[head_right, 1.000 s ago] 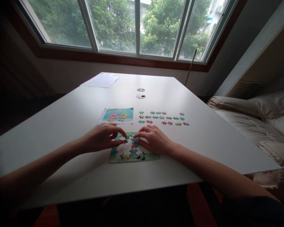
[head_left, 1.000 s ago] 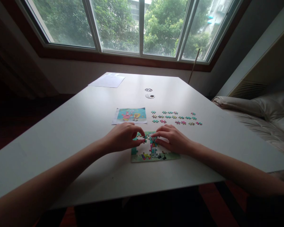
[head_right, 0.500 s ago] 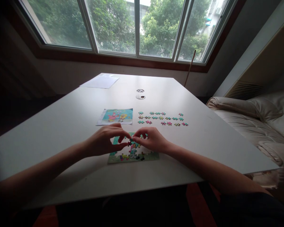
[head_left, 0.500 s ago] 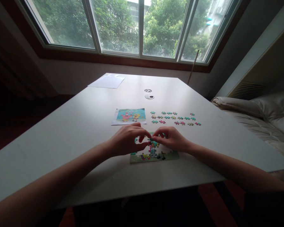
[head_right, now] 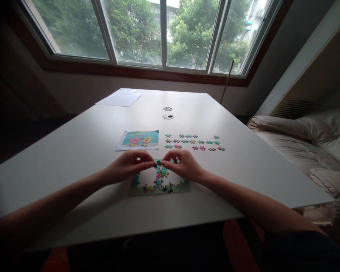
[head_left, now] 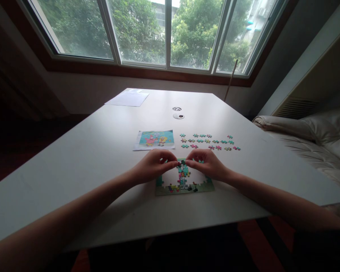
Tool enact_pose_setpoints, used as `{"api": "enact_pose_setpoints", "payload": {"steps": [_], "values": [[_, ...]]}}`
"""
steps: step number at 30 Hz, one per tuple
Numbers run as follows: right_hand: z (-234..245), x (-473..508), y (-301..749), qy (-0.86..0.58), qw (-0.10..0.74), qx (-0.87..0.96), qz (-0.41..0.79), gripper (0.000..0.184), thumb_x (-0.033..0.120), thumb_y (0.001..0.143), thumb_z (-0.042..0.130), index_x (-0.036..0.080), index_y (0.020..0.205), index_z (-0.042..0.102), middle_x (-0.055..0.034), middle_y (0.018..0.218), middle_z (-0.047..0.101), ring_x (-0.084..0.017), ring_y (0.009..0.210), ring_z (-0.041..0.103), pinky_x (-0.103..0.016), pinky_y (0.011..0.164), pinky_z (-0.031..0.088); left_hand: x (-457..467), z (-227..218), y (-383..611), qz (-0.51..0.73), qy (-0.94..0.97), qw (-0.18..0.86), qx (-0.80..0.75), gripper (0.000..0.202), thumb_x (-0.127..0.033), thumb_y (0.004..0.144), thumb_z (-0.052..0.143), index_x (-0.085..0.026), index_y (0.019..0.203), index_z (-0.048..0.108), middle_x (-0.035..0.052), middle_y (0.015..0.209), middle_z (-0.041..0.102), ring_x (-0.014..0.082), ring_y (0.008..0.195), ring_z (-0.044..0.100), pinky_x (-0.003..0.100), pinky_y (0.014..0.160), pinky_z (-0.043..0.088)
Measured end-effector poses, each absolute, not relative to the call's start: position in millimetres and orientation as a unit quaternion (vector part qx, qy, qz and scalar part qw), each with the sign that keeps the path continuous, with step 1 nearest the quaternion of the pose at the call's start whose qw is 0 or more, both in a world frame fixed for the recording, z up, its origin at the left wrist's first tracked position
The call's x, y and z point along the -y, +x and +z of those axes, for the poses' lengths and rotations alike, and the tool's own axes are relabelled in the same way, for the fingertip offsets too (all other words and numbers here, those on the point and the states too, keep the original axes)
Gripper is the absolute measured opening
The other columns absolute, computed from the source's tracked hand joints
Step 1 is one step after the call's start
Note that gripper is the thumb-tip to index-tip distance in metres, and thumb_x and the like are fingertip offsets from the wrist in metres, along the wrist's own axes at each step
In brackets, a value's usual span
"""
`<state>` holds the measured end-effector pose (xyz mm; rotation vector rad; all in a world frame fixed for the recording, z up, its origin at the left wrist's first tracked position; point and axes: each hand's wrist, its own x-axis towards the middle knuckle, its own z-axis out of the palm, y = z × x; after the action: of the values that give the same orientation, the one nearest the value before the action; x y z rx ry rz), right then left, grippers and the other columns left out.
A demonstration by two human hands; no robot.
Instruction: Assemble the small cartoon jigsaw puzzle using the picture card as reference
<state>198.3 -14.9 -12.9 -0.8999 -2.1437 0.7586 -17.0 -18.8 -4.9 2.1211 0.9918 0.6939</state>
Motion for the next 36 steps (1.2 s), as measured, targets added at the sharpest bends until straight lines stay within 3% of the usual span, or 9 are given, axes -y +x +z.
{"api": "enact_pose_setpoints", "payload": {"steps": [11,19,30,36], "values": [[-14,19,196,-0.292,0.377,0.867,0.145,0.006,0.023,0.080,0.059,0.019,0.082,0.063,-0.0021,0.073,0.065,-0.012,0.069,0.056,-0.026,0.066,0.045,14,1,-24,0.247,0.801,0.375,-0.395,0.028,-0.038,0.081,0.054,-0.013,0.075,0.064,-0.0015,0.062,0.055,0.0093,0.059,0.047,0.021,0.055,0.039],[-17,19,196,-0.263,0.352,0.892,0.103,0.008,0.022,0.080,0.058,0.018,0.077,0.064,-0.0027,0.071,0.063,-0.013,0.068,0.055,-0.028,0.069,0.043,17,5,-24,0.199,0.819,0.364,-0.396,0.027,-0.037,0.080,0.055,-0.013,0.076,0.067,0.0008,0.063,0.062,0.0105,0.059,0.048,0.022,0.054,0.036],[-28,18,195,-0.276,0.268,0.917,0.106,0.005,0.023,0.078,0.063,0.018,0.076,0.064,-0.0025,0.073,0.062,-0.014,0.070,0.054,-0.028,0.071,0.041,15,5,-37,0.136,0.890,0.171,-0.400,0.017,-0.030,0.079,0.054,-0.020,0.079,0.068,0.0004,0.070,0.061,0.0132,0.065,0.052,0.024,0.062,0.038],[-26,19,195,-0.283,0.264,0.914,0.121,0.006,0.023,0.078,0.063,0.018,0.075,0.064,-0.0027,0.072,0.062,-0.013,0.070,0.053,-0.027,0.070,0.041,15,4,-38,0.111,0.899,0.141,-0.401,0.013,-0.027,0.078,0.055,-0.022,0.079,0.067,0.0003,0.071,0.059,0.0144,0.067,0.053,0.024,0.061,0.037]]}}
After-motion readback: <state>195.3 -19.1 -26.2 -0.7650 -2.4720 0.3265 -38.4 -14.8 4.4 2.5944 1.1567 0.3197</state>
